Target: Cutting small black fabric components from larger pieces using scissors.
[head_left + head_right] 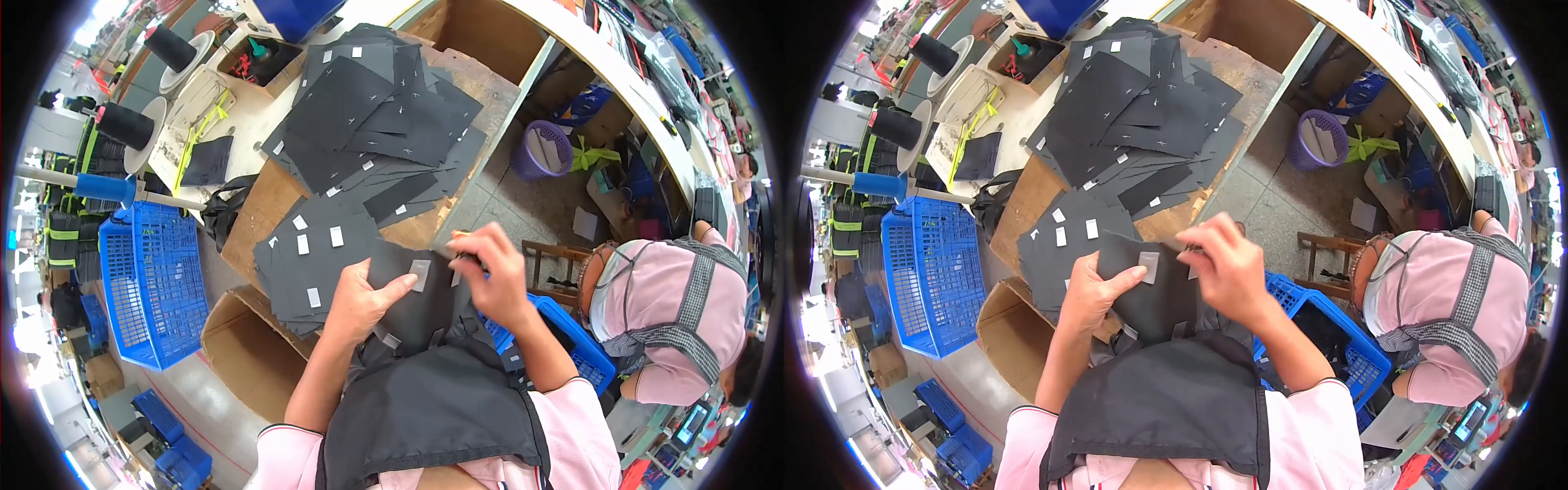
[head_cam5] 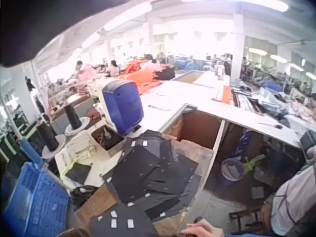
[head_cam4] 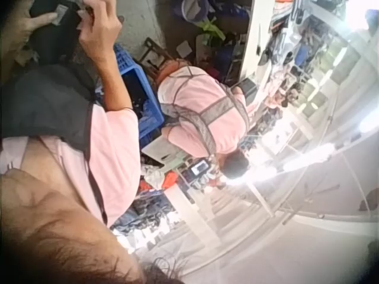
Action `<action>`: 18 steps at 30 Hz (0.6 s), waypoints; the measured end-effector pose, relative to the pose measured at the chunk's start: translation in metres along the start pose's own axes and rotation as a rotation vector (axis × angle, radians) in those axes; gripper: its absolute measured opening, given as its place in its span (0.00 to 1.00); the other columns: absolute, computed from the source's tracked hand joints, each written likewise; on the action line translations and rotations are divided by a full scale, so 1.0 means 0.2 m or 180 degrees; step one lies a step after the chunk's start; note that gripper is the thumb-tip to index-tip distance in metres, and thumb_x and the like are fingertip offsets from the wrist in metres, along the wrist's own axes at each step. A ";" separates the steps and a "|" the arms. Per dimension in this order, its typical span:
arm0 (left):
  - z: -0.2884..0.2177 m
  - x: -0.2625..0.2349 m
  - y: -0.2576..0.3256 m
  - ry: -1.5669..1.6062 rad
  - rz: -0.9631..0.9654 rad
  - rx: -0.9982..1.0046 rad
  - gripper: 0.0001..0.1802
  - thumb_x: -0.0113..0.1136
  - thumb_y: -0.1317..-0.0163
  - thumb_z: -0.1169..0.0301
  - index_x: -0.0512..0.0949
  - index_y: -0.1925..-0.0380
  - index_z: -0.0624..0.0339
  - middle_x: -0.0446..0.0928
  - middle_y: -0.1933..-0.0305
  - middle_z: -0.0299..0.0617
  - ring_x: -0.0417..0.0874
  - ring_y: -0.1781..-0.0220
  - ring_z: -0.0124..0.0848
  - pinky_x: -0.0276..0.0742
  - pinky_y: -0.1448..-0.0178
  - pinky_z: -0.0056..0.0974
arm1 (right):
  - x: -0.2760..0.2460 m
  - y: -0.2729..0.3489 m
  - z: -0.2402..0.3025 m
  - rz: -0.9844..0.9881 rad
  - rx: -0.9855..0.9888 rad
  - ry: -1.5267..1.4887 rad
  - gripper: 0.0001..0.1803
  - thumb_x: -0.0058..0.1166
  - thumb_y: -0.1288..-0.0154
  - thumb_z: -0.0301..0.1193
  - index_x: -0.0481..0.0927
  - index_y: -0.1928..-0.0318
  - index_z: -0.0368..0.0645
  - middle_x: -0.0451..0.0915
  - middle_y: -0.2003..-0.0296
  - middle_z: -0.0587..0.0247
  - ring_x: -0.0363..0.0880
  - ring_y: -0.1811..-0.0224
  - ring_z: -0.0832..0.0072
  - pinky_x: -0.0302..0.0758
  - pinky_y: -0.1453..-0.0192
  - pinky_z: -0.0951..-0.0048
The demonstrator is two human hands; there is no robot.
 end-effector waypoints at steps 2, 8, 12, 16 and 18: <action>0.00 -0.02 0.00 -0.0090 0.0004 -0.0026 0.11 0.61 0.43 0.74 0.76 0.61 0.67 0.79 0.64 0.39 0.77 0.65 0.24 0.74 0.59 0.29 | -0.03 -0.04 -0.07 0.0164 0.0838 -0.0616 0.14 0.61 0.51 0.23 0.77 0.61 0.42 0.73 0.69 0.60 0.76 0.70 0.67 0.73 0.66 0.72; 0.08 -0.07 -0.04 -0.1185 -0.0199 0.0521 0.11 0.51 0.35 0.71 0.72 0.55 0.62 0.75 0.59 0.36 0.73 0.57 0.26 0.69 0.50 0.33 | -0.01 -0.09 -0.18 0.2029 0.0370 -0.0612 0.11 0.63 0.53 0.25 0.76 0.69 0.37 0.66 0.76 0.64 0.69 0.69 0.73 0.64 0.66 0.73; 0.10 -0.07 -0.06 0.0420 -0.0154 -0.0157 0.15 0.56 0.36 0.65 0.72 0.53 0.62 0.70 0.57 0.35 0.69 0.51 0.26 0.65 0.45 0.32 | 0.06 -0.05 -0.13 0.1900 0.0877 -0.1198 0.09 0.62 0.50 0.26 0.74 0.73 0.36 0.66 0.76 0.64 0.68 0.71 0.73 0.63 0.66 0.73; 0.06 -0.04 -0.05 -0.0044 0.0439 -0.0037 0.17 0.63 0.42 0.64 0.75 0.58 0.64 0.75 0.62 0.38 0.75 0.59 0.25 0.71 0.54 0.32 | 0.11 0.01 -0.12 0.1441 0.1159 -0.1000 0.08 0.62 0.50 0.25 0.76 0.70 0.38 0.69 0.72 0.64 0.70 0.71 0.72 0.66 0.68 0.73; 0.09 -0.06 -0.05 0.0238 0.0082 -0.0331 0.14 0.64 0.43 0.66 0.77 0.65 0.66 0.78 0.68 0.38 0.77 0.67 0.24 0.73 0.61 0.31 | 0.08 0.02 -0.01 0.0057 0.0504 0.0690 0.13 0.62 0.49 0.27 0.75 0.62 0.42 0.72 0.67 0.60 0.75 0.71 0.64 0.70 0.70 0.68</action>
Point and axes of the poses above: each hand's wrist, its own y-axis away from the middle knuckle, its own x-axis out of the palm, z = x × y, the point moved 3 cm from there along -y, towards the middle knuckle
